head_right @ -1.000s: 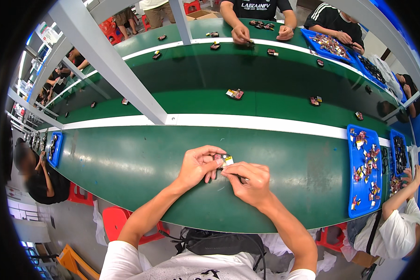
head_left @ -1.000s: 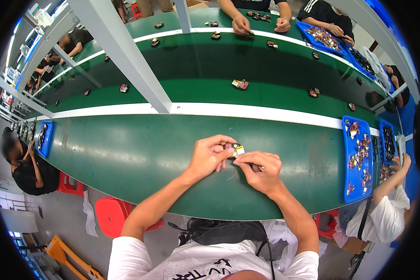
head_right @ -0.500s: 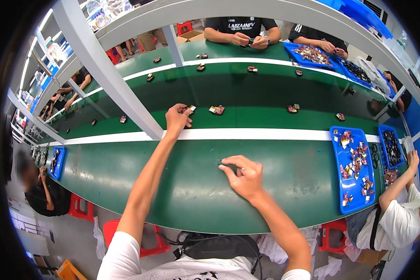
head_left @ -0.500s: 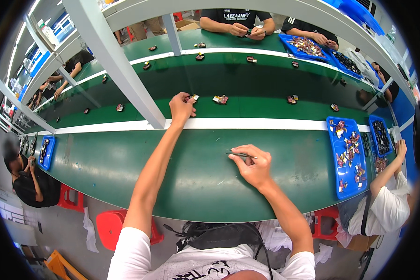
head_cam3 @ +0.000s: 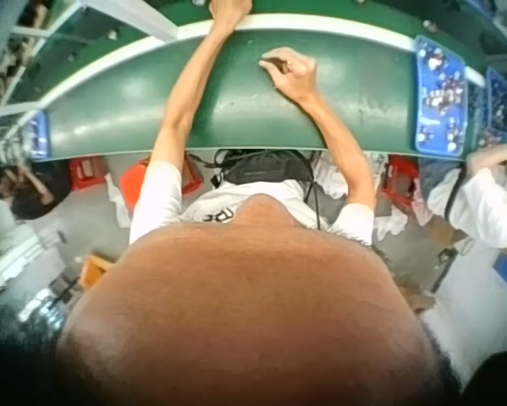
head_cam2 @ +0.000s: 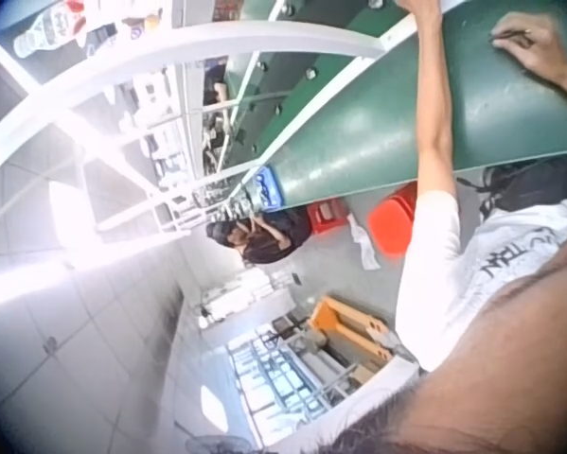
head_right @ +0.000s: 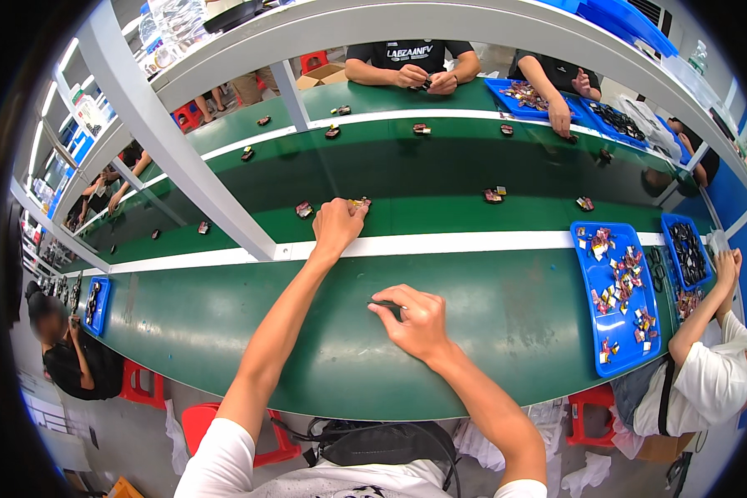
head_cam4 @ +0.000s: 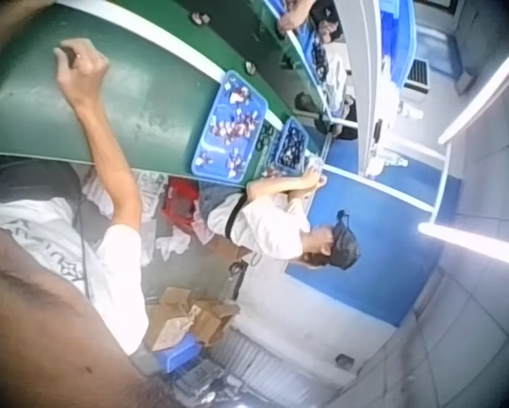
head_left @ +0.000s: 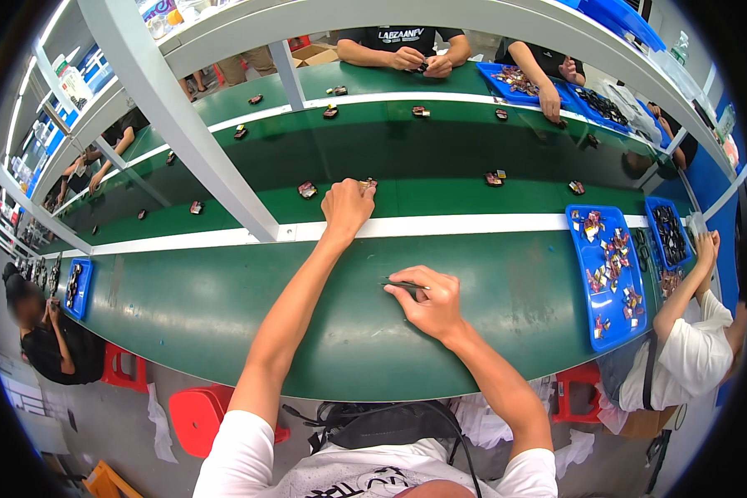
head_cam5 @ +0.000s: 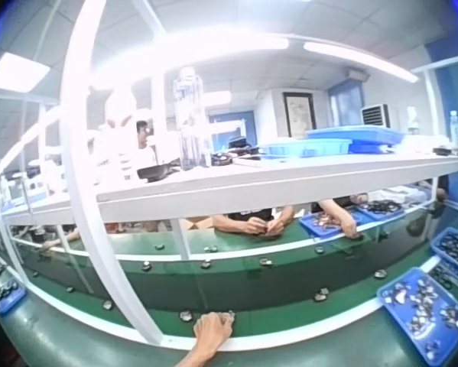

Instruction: The recorder is assembling small electronic components on a green industrial assembly line table.

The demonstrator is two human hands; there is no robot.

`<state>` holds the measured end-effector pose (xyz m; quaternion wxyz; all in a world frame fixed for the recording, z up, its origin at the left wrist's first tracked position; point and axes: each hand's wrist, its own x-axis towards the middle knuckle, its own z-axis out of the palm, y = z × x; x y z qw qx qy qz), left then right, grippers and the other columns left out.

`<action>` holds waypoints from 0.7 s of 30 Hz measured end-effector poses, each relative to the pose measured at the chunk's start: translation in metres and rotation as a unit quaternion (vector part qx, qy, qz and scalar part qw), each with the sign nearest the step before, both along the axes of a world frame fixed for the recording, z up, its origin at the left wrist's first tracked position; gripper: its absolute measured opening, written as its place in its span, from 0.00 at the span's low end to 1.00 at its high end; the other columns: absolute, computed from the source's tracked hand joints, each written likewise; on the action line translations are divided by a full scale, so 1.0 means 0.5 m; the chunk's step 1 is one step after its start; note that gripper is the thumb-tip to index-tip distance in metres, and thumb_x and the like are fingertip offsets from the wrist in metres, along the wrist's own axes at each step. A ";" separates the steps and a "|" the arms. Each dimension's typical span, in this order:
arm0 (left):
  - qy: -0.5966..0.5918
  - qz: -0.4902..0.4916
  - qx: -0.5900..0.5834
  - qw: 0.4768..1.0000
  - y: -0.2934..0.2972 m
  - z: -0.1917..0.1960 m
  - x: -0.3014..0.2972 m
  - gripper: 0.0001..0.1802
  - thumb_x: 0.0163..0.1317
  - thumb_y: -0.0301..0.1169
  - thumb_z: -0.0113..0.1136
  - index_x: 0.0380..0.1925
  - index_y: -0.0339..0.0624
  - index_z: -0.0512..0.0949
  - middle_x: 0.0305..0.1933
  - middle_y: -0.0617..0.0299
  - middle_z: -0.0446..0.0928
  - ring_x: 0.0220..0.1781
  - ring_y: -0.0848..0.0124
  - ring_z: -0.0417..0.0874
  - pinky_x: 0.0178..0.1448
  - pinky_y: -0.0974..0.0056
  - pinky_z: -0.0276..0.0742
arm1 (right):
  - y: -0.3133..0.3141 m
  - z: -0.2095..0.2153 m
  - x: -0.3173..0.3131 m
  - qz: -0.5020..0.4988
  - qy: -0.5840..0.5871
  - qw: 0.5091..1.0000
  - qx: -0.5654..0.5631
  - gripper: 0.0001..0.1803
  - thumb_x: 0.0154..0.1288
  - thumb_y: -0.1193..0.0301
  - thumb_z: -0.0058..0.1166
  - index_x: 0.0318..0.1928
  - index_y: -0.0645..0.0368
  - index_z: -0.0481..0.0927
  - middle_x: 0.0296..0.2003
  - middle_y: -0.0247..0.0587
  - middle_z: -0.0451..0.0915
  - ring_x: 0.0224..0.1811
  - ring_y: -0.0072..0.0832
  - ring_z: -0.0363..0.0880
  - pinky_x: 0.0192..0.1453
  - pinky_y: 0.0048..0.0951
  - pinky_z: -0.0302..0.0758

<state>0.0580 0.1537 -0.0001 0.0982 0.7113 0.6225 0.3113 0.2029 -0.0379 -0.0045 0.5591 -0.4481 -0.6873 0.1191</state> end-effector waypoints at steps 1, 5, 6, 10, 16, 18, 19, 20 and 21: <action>-0.006 0.006 -0.001 1.000 0.004 -0.007 -0.008 0.21 0.63 0.43 0.67 0.22 0.35 0.82 0.21 0.47 0.80 0.29 0.45 0.84 0.36 0.47 0.77 | -0.001 0.004 -0.005 0.003 -0.003 1.000 -0.009 0.08 0.52 0.77 0.74 0.31 0.57 0.86 0.31 0.35 0.88 0.15 0.25 0.74 0.19 0.25 0.68; -0.016 0.040 -0.029 0.999 0.015 0.000 -0.005 0.24 0.65 0.46 0.66 0.21 0.34 0.82 0.22 0.46 0.81 0.30 0.43 0.84 0.37 0.47 0.78 | -0.005 -0.002 -0.003 0.004 -0.011 1.000 -0.001 0.07 0.52 0.76 0.73 0.31 0.57 0.86 0.30 0.34 0.88 0.17 0.27 0.78 0.21 0.26 0.71; -0.016 0.037 -0.027 0.999 0.017 0.003 -0.004 0.24 0.65 0.46 0.66 0.21 0.34 0.82 0.22 0.46 0.81 0.30 0.43 0.84 0.37 0.47 0.78 | -0.007 -0.002 -0.003 0.006 -0.016 1.000 -0.008 0.07 0.52 0.76 0.73 0.31 0.57 0.86 0.30 0.34 0.88 0.19 0.28 0.80 0.22 0.26 0.73; 0.007 0.060 -0.042 0.997 0.032 0.003 -0.013 0.22 0.64 0.44 0.67 0.30 0.31 0.84 0.39 0.40 0.84 0.43 0.41 0.86 0.46 0.44 0.81 | -0.010 0.000 -0.005 0.010 -0.014 1.000 -0.020 0.07 0.52 0.76 0.73 0.31 0.56 0.86 0.30 0.34 0.87 0.21 0.29 0.82 0.24 0.27 0.75; -0.078 0.082 -0.038 0.993 0.082 -0.043 -0.034 0.19 0.55 0.42 0.73 0.30 0.33 0.82 0.38 0.45 0.84 0.43 0.45 0.86 0.47 0.48 0.80 | -0.009 0.007 0.001 0.011 -0.012 1.000 -0.024 0.06 0.53 0.76 0.72 0.31 0.56 0.86 0.30 0.34 0.87 0.22 0.29 0.83 0.25 0.27 0.75; -0.112 0.083 -0.045 0.989 0.096 -0.058 -0.046 0.17 0.55 0.39 0.73 0.30 0.34 0.83 0.36 0.46 0.85 0.42 0.47 0.87 0.47 0.49 0.80 | -0.011 0.007 0.000 0.011 -0.016 0.999 -0.025 0.06 0.53 0.76 0.72 0.31 0.56 0.86 0.30 0.34 0.87 0.22 0.29 0.83 0.25 0.27 0.75; -0.148 0.079 -0.051 0.985 0.100 -0.064 -0.054 0.16 0.55 0.38 0.72 0.30 0.34 0.83 0.35 0.46 0.85 0.41 0.48 0.87 0.47 0.49 0.80 | -0.011 0.008 -0.002 0.011 -0.019 0.999 -0.029 0.06 0.53 0.75 0.72 0.31 0.56 0.86 0.30 0.34 0.87 0.22 0.28 0.83 0.25 0.27 0.75; -0.183 0.075 -0.056 0.979 0.102 -0.068 -0.064 0.15 0.55 0.37 0.71 0.30 0.34 0.83 0.34 0.47 0.86 0.40 0.49 0.88 0.47 0.49 0.80 | -0.011 0.008 -0.006 0.010 -0.021 1.000 -0.021 0.06 0.53 0.75 0.72 0.31 0.56 0.86 0.30 0.34 0.87 0.22 0.28 0.83 0.25 0.27 0.75; -0.206 0.065 -0.030 0.976 0.109 -0.078 -0.096 0.13 0.56 0.35 0.69 0.32 0.33 0.83 0.31 0.49 0.86 0.32 0.55 0.88 0.39 0.54 0.82 | -0.007 0.008 -0.021 0.027 -0.010 0.999 -0.016 0.06 0.53 0.75 0.72 0.32 0.56 0.86 0.30 0.34 0.87 0.23 0.28 0.84 0.25 0.27 0.76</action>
